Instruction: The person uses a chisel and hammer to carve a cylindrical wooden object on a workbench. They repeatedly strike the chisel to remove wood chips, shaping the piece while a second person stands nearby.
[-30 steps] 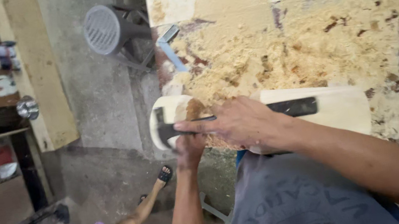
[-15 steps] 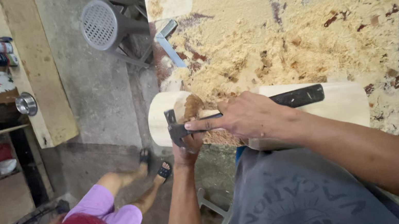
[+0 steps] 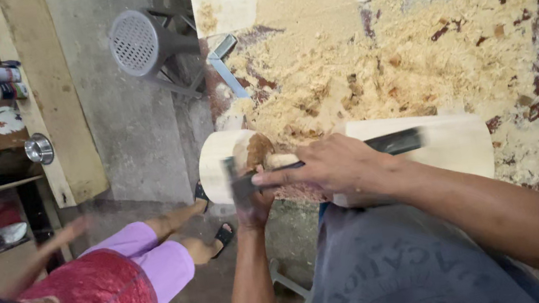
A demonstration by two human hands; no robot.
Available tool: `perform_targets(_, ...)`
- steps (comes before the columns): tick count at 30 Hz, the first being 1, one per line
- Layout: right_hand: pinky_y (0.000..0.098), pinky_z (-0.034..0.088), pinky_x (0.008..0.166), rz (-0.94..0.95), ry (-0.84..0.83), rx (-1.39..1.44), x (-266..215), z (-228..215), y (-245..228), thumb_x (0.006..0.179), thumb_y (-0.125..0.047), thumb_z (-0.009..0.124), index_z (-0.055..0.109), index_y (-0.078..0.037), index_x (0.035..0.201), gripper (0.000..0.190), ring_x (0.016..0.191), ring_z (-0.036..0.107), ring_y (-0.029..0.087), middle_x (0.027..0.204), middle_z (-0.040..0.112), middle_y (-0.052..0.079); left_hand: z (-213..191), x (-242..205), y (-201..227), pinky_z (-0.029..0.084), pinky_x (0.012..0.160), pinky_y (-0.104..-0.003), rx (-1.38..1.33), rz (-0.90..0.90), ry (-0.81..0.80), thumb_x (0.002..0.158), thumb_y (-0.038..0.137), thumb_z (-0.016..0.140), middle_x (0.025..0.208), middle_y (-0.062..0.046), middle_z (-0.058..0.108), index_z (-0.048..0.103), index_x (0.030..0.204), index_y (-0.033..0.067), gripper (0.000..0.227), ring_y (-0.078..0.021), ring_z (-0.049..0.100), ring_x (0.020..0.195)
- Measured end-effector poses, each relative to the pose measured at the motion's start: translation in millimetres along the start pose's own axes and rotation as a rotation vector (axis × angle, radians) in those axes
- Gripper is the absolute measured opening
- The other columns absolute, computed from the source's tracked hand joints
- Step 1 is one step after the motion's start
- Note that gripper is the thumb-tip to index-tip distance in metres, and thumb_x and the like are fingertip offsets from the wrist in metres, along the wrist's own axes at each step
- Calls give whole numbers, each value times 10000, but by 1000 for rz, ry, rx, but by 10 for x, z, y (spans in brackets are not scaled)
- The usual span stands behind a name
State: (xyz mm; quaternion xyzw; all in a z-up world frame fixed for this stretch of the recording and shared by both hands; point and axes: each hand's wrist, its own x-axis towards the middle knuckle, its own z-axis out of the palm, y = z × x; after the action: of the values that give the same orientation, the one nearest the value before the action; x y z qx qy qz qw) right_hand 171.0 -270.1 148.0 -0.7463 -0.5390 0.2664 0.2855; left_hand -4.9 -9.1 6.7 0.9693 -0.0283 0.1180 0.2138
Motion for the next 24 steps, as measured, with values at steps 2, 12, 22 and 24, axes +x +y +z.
perform_targets(2, 439, 556, 677, 93, -147, -90, -12, -32, -4, 831, -239, 737, 159, -587, 1566, 998, 802, 634, 262, 1003, 591, 119, 20, 17, -19, 557, 780, -473, 34, -59, 59, 913, 123, 678, 975, -207, 704, 660, 1141, -9, 264, -416, 683, 884)
perform_targets(12, 374, 560, 553, 427, 112, 221, -46, -141, 184, 945, -194, 569, 144, -521, 1593, 841, 586, 608, 219, 845, 608, 57, 20, 35, 167, 594, 607, -416, -92, -498, -123, 1020, 99, 590, 859, -174, 695, 618, 1154, 19, 158, -340, 731, 725)
perform_targets(22, 370, 522, 503, 329, 150, -19, -183, -47, 438, 942, -304, 613, 161, -481, 1594, 813, 542, 578, 218, 738, 573, 56, -288, 714, 115, 509, 626, -554, -65, -581, -138, 1011, 248, 627, 762, -261, 708, 608, 1084, -12, 271, -483, 701, 738)
perform_targets(24, 367, 514, 489, 310, 158, -38, -169, -104, 414, 942, -310, 619, 164, -486, 1589, 810, 531, 571, 214, 740, 565, 51, -284, 817, 111, 508, 621, -572, -84, -640, -241, 994, 265, 613, 749, -272, 695, 524, 1172, -38, 363, -496, 697, 740)
